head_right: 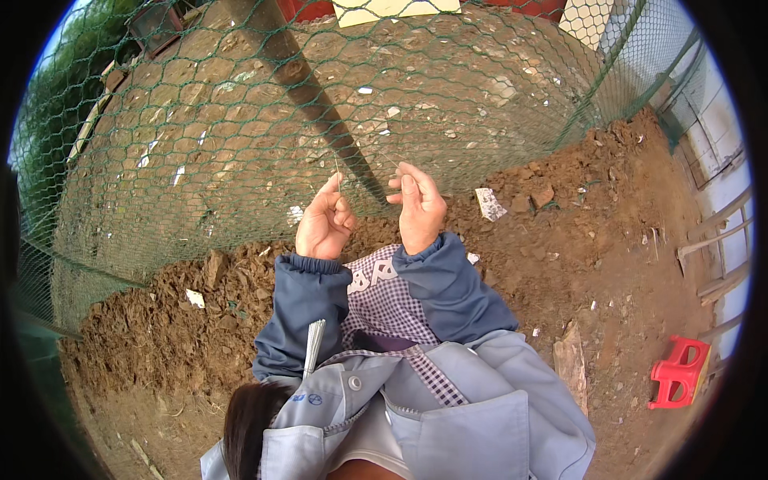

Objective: The person repairs a green mesh fence by hand, using thin metal wires to tie the mesh to a wooden post. They repeatedly bend and twist the wires to secure the fence along the post.

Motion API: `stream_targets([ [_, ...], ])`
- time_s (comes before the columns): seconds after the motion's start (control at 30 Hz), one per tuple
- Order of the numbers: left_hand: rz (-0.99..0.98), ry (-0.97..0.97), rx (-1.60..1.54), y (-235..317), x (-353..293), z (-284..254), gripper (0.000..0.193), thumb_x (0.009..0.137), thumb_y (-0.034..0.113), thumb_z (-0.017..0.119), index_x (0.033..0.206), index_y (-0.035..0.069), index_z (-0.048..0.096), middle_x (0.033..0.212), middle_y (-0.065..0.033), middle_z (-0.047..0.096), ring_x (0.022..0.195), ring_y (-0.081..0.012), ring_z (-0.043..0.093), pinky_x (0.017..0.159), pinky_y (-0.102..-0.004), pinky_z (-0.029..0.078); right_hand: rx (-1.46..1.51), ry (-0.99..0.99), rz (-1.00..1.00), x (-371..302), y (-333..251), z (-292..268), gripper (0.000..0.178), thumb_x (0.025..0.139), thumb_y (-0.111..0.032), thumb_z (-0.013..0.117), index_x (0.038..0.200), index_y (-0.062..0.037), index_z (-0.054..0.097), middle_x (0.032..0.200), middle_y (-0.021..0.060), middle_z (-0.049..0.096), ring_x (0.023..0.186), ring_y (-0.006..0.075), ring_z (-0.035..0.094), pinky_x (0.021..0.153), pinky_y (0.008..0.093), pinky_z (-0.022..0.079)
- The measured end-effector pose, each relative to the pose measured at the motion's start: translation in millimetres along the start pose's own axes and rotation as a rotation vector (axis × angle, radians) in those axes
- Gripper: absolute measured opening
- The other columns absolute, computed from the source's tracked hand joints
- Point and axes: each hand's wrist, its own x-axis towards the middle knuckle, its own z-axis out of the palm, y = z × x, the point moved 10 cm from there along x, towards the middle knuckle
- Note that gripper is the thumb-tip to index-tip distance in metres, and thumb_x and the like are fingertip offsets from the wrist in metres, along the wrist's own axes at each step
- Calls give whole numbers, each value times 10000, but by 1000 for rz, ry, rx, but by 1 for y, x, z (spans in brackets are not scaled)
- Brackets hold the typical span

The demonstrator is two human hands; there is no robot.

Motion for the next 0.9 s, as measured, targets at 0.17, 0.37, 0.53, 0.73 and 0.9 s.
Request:
stream_targets([
  [0.17, 53, 46, 89, -4, -11, -4, 408, 819, 11, 467, 1226, 25, 441, 629, -29, 492, 484, -101, 393, 465, -248, 354, 118, 15, 174, -8, 30, -3, 285, 917, -148, 499, 1138, 27, 538, 965, 105, 596, 791, 146, 595, 615, 256, 525],
  [0.37, 164, 104, 237, 4, -18, -8, 216, 824, 31, 501, 1038, 8, 522, 637, -30, 531, 473, -102, 436, 434, -241, 366, 96, -124, 420, -7, 46, -3, 287, 915, -134, 472, 1162, 5, 516, 915, 87, 607, 761, 145, 606, 609, 238, 490],
  [0.53, 284, 113, 397, 14, -18, -2, 115, 818, 25, 527, 917, 3, 579, 616, -17, 544, 459, -76, 444, 411, -197, 338, -144, -377, 443, -8, 35, 12, 225, 890, -117, 485, 1068, 3, 553, 826, 57, 628, 709, 103, 588, 592, 220, 452],
  [0.73, 418, 188, 682, 24, -25, -2, 99, 820, 9, 541, 891, -9, 608, 650, 36, 542, 536, -22, 435, 472, -165, 342, -270, -357, 135, -15, 17, 45, 119, 823, -77, 563, 907, 4, 588, 754, 73, 636, 646, 115, 570, 592, 255, 452],
  [0.9, 481, 208, 816, 28, -32, -2, 104, 836, 19, 533, 918, -11, 589, 682, 41, 551, 582, -7, 437, 500, -159, 346, -461, -430, 32, -16, 17, 59, 122, 832, -40, 557, 940, 14, 572, 826, 36, 616, 737, 103, 564, 668, 251, 463],
])
